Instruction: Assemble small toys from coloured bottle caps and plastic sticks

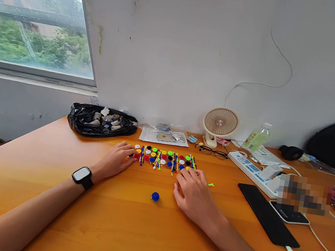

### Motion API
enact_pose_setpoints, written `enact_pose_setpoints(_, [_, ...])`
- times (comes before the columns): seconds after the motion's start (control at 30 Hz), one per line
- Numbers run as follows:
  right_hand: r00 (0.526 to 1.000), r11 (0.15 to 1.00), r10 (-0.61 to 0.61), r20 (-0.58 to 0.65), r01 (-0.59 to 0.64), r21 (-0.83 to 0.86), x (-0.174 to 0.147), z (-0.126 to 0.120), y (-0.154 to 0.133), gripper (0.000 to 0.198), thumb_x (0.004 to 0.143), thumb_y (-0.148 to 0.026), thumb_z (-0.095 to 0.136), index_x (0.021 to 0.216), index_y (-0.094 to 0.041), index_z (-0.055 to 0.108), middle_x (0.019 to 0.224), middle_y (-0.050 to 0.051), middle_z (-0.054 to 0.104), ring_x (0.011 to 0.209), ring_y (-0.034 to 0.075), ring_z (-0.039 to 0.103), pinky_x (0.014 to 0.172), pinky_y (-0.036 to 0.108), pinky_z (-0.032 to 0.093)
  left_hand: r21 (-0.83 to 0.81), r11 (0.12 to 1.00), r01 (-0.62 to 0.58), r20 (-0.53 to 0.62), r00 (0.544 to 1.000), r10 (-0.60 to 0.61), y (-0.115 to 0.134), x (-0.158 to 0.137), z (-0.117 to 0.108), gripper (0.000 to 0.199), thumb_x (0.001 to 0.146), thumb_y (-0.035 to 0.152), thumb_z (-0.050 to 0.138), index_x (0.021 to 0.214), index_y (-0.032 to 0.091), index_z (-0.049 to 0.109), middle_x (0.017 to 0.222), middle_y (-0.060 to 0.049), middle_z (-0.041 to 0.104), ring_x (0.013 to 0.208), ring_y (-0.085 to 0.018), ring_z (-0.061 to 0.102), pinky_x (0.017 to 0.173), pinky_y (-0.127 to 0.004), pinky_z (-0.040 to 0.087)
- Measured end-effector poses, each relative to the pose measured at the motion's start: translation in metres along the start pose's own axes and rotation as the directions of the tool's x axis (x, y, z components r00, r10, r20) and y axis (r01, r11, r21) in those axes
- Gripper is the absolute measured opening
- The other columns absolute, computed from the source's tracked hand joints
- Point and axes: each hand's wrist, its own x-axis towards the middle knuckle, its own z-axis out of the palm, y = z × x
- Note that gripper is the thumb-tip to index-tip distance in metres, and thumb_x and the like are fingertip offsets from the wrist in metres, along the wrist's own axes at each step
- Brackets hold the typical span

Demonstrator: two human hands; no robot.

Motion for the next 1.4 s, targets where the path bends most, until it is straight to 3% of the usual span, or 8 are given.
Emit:
enact_pose_setpoints(0.27, [1.0,0.996,0.02,0.006,-0.02,0.088,0.002,0.0,0.002,0.013,0.097,-0.01,0.054,0.087,-0.017,0.06,0.097,0.009,0.065,0.092,0.025,0.055,0.09,0.043,0.038,-0.114,0.993,0.018,-0.08,0.996,-0.027,0.017,-0.001,-0.012,0.012,0.096,0.032,0.065,0.099,0.022,0.071,0.093,-0.006,0.074,0.091,-0.023,0.062,0.084,-0.036,0.047])
enact_pose_setpoints(0.37, [0.999,0.966,-0.032,0.022,0.025,0.259,0.001,-0.003,0.0,0.013,0.101,-0.012,0.052,0.096,-0.017,0.063,0.098,0.008,0.065,0.093,0.024,0.056,0.091,0.041,0.04,-0.213,0.977,0.008,-0.024,1.0,-0.014,0.034,-0.002,-0.015,0.011,0.093,0.032,0.068,0.096,0.023,0.073,0.095,-0.006,0.074,0.089,-0.022,0.064,0.082,-0.034,0.049])
enact_pose_setpoints(0.5, [0.973,0.848,-0.214,0.084,0.143,0.511,-0.002,-0.005,-0.01,0.015,0.104,-0.023,0.059,0.117,-0.02,0.064,0.11,0.007,0.067,0.103,0.023,0.058,0.091,0.037,0.044,-0.321,0.947,-0.032,0.14,0.987,0.08,0.063,-0.004,-0.013,0.016,0.094,0.039,0.068,0.094,0.025,0.076,0.089,-0.006,0.075,0.084,-0.021,0.066,0.08,-0.033,0.05])
enact_pose_setpoints(0.67, [0.948,0.755,-0.297,0.115,0.16,0.636,-0.004,-0.002,-0.019,0.022,0.099,-0.02,0.065,0.12,-0.02,0.065,0.109,0.006,0.069,0.1,0.021,0.061,0.087,0.032,0.046,-0.385,0.922,-0.04,0.173,0.978,0.115,0.083,-0.008,-0.006,0.024,0.098,0.041,0.066,0.116,0.029,0.076,0.104,-0.007,0.077,0.095,-0.022,0.07,0.084,-0.034,0.053])
enact_pose_setpoints(0.8, [0.954,0.763,-0.278,0.112,0.148,0.629,-0.004,-0.003,-0.017,0.022,0.098,-0.022,0.067,0.119,-0.02,0.066,0.108,0.006,0.067,0.099,0.021,0.061,0.088,0.033,0.047,-0.327,0.944,-0.051,0.1,0.991,0.088,0.075,-0.008,-0.005,0.036,0.095,0.044,0.071,0.127,0.027,0.072,0.115,-0.009,0.076,0.106,-0.026,0.069,0.093,-0.039,0.053])
enact_pose_setpoints(0.97, [0.97,0.762,-0.229,0.083,0.125,0.635,-0.005,-0.006,-0.015,0.037,0.1,-0.028,0.069,0.136,-0.026,0.062,0.125,0.008,0.061,0.114,0.023,0.057,0.101,0.036,0.047,-0.068,0.997,0.035,-0.045,0.998,-0.039,0.043,-0.004,-0.004,0.023,0.102,0.032,0.057,0.119,0.024,0.071,0.113,-0.01,0.073,0.104,-0.027,0.064,0.092,-0.042,0.05])
enact_pose_setpoints(1.23, [0.967,0.777,-0.236,0.094,0.13,0.616,-0.005,-0.003,-0.014,0.036,0.1,-0.031,0.069,0.135,-0.026,0.062,0.124,0.008,0.062,0.114,0.024,0.057,0.102,0.038,0.046,0.024,1.0,-0.01,0.009,1.0,0.01,0.019,-0.003,0.003,0.036,0.106,0.032,0.05,0.137,0.026,0.066,0.124,-0.011,0.065,0.106,-0.027,0.057,0.096,-0.043,0.049])
enact_pose_setpoints(1.4, [0.966,0.774,-0.24,0.094,0.132,0.62,-0.005,-0.002,-0.015,0.033,0.101,-0.031,0.069,0.133,-0.026,0.062,0.122,0.007,0.062,0.112,0.024,0.057,0.1,0.038,0.046,0.022,1.0,-0.014,0.015,1.0,0.014,0.018,-0.002,0.008,0.032,0.106,0.025,0.046,0.126,0.025,0.071,0.125,-0.011,0.065,0.106,-0.028,0.055,0.095,-0.043,0.049])
